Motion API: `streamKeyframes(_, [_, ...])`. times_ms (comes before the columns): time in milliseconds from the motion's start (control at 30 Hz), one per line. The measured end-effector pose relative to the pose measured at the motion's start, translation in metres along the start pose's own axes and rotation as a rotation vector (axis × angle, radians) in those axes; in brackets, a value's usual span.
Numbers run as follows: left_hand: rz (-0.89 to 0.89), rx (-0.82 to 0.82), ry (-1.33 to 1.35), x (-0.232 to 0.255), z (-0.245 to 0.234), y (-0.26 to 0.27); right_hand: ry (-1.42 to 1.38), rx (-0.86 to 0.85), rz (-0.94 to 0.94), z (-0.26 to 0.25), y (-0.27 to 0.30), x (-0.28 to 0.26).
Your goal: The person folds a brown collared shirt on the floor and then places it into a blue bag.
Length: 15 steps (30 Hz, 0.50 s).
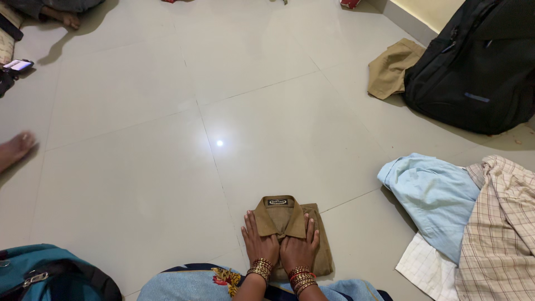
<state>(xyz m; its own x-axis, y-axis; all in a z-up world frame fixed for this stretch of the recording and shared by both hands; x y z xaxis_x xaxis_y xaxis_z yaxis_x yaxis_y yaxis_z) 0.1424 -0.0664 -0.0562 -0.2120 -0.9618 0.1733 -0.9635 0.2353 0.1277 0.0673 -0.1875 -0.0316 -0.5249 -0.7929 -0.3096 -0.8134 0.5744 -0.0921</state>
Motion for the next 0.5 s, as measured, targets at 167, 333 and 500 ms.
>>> streamKeyframes(167, [0.063, 0.128, 0.067, -0.002, 0.0, -0.006, -0.009, -0.014, 0.051, 0.007, 0.0, 0.003])
streamKeyframes(333, [0.107, 0.15, 0.142, -0.002, -0.002, -0.013, -0.006, 0.014, 0.079, 0.007, -0.004, 0.004])
streamKeyframes(500, [0.109, -0.064, 0.014, 0.004, -0.013, 0.003, 0.027, -0.05, 0.107, 0.007, -0.005, 0.003])
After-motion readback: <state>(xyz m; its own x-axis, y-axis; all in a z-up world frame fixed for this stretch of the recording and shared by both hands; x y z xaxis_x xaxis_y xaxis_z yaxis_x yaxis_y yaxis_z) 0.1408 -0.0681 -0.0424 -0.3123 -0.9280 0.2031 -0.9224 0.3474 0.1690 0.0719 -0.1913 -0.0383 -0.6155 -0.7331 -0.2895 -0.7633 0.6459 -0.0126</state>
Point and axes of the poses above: each hand's wrist, its own y-axis away from the middle knuckle, its own z-axis out of the palm, x = y × z, the point moved 9 cm from there along -y, towards the middle knuckle, and after that the axes turned 6 degrees about -y, right-handed, at the moved point
